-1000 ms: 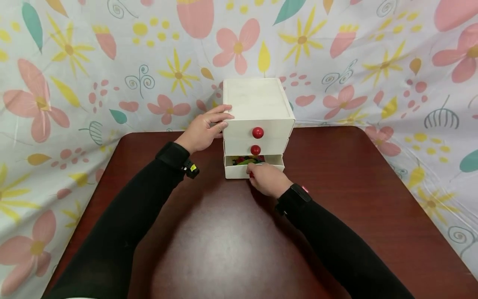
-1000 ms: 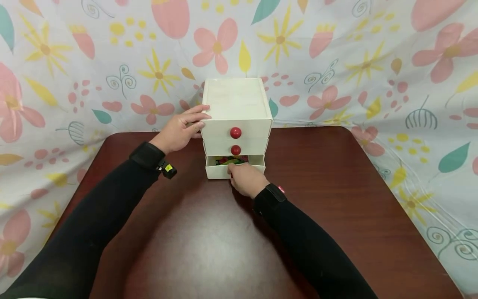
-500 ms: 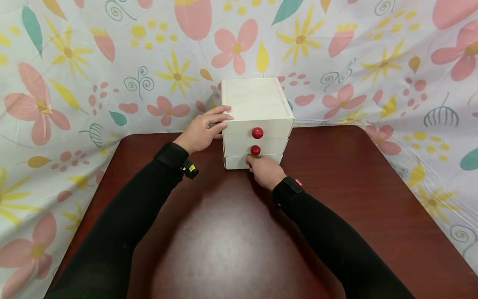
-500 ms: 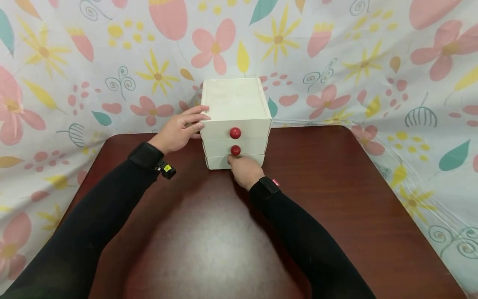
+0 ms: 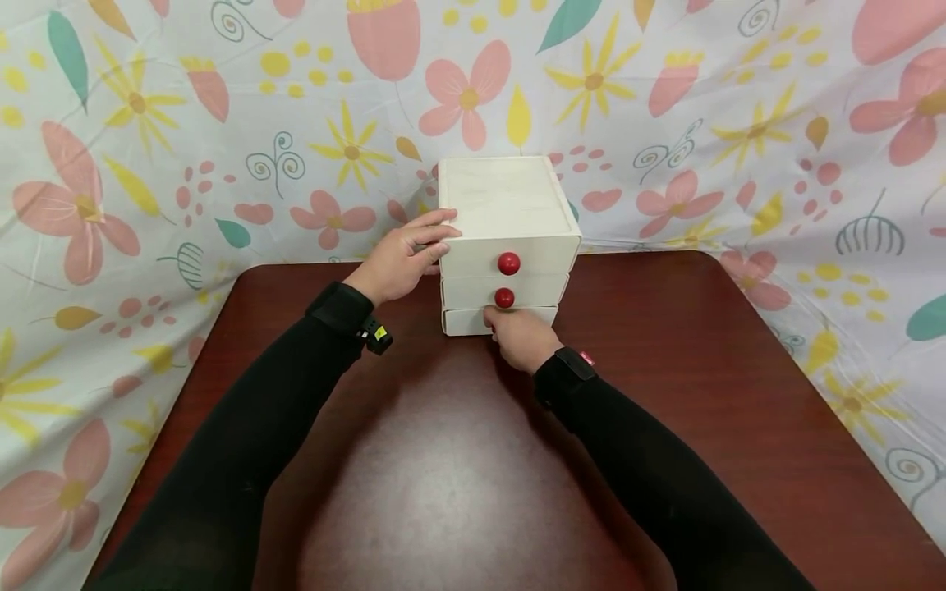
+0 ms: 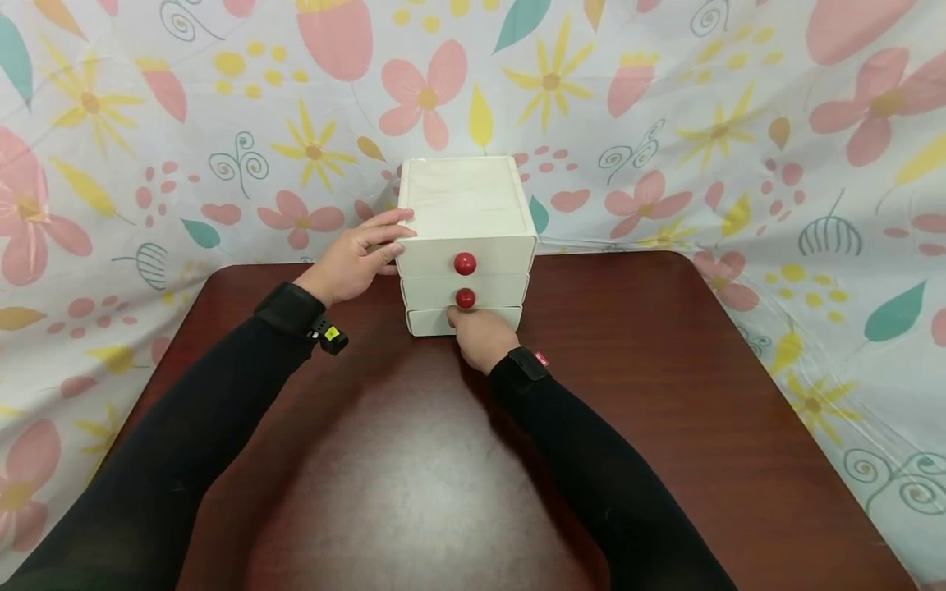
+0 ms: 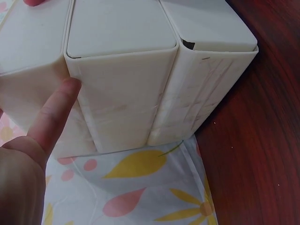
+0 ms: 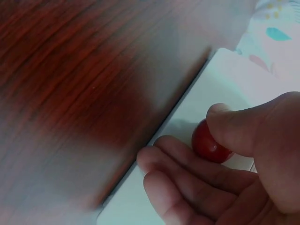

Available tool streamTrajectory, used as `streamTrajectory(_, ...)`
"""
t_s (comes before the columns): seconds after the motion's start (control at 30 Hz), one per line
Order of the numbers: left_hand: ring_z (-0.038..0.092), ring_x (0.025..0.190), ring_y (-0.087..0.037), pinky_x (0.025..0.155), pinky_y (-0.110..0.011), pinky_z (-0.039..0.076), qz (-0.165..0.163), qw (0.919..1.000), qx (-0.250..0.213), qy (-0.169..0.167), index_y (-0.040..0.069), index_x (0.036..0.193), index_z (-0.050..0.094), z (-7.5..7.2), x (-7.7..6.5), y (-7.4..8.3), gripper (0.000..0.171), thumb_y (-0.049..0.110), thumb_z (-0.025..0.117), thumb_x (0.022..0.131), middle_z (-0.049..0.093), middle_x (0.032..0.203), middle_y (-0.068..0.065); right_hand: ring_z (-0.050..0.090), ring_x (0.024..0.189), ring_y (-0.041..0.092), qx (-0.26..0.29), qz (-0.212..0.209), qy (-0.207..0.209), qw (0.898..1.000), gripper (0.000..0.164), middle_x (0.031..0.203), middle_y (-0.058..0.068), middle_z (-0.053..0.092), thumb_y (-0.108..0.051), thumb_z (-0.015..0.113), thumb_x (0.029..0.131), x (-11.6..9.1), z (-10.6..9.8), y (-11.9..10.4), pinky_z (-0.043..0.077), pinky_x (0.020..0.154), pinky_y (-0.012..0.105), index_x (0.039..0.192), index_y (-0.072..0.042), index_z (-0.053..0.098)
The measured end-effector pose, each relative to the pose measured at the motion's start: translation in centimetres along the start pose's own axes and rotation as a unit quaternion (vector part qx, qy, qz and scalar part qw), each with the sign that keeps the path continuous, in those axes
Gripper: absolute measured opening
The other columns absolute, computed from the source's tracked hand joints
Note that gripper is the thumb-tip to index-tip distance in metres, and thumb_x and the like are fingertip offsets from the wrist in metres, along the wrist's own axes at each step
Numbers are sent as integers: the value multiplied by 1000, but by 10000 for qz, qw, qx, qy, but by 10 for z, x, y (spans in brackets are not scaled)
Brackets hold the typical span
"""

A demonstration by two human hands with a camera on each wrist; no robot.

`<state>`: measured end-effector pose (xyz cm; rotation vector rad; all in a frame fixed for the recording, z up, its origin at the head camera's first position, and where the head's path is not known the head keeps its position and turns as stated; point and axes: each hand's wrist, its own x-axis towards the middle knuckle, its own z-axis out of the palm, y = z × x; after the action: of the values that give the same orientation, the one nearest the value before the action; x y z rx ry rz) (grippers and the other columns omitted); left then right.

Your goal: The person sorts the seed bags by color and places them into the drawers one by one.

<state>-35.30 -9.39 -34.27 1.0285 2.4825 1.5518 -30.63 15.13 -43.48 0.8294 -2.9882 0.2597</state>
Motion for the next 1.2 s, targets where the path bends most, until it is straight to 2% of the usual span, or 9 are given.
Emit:
streamTrajectory(0.23,46,130,-8,90,-31,52,18,10000,-11,11,9,137,61,1,1,0,34,20,51,106,33,156,14,62,67,23,-280,58,72,9996,13,68,2,58,-4,65,93,-2,3,-3,52,61,34,104,-8,59)
streamTrajectory(0.37,45,131,-7,91,-31,52,25,10000,20,-19,11,138,60,-1,0,4,35,21,50,106,30,157,15,62,66,26,-694,33,-16,9976,8,62,4,52,-2,59,95,-3,5,-8,52,60,36,97,-9,55)
streamTrajectory(0.47,46,130,-7,92,-31,51,-20,10000,25,-31,12,139,59,-2,-1,3,35,21,49,106,29,158,16,62,68,28,-843,-73,-81,9964,12,61,4,49,-2,57,96,-4,7,-10,52,61,37,89,-10,53)
streamTrajectory(0.6,46,130,-9,94,-32,50,-95,9999,-117,-37,11,139,58,1,-3,2,35,20,49,106,28,158,15,61,71,25,-722,-237,-207,9969,14,64,2,50,-2,59,96,-5,5,-10,50,63,32,85,-11,56)
streamTrajectory(0.77,47,130,-12,94,-34,50,-126,9995,-280,-18,10,139,58,5,-6,3,36,21,49,106,28,159,14,64,84,20,-427,-246,-734,9961,17,89,0,68,-4,61,94,-8,2,-9,52,75,29,99,-13,74)
streamTrajectory(0.9,46,132,-14,94,-34,51,-141,9996,-239,-74,9,139,57,7,-8,0,36,22,49,106,26,160,11,66,97,22,-266,-238,-1179,9924,22,106,1,72,-9,61,93,-10,3,-7,53,85,32,107,-14,78)
streamTrajectory(1.0,45,132,-11,94,-31,50,-117,9999,-3,-70,12,140,56,6,-8,1,36,23,48,107,25,160,13,66,98,22,-191,-297,-1237,9917,21,104,2,72,-10,61,93,-12,1,-5,53,86,34,104,-13,79)
streamTrajectory(1.1,39,137,-7,98,-28,45,18,9980,624,-103,15,143,54,3,-5,3,39,26,48,107,23,161,14,65,91,22,-130,-328,-1430,9891,18,96,2,71,-10,61,92,-18,-2,-3,52,84,36,100,-12,77)
streamTrajectory(1.2,28,143,-8,104,-31,40,149,9888,1463,-261,20,152,45,-3,-5,5,45,30,47,107,17,163,11,63,104,25,-77,-383,-1718,9844,25,109,9,69,-13,61,94,-31,-4,-2,49,92,39,115,-8,73)
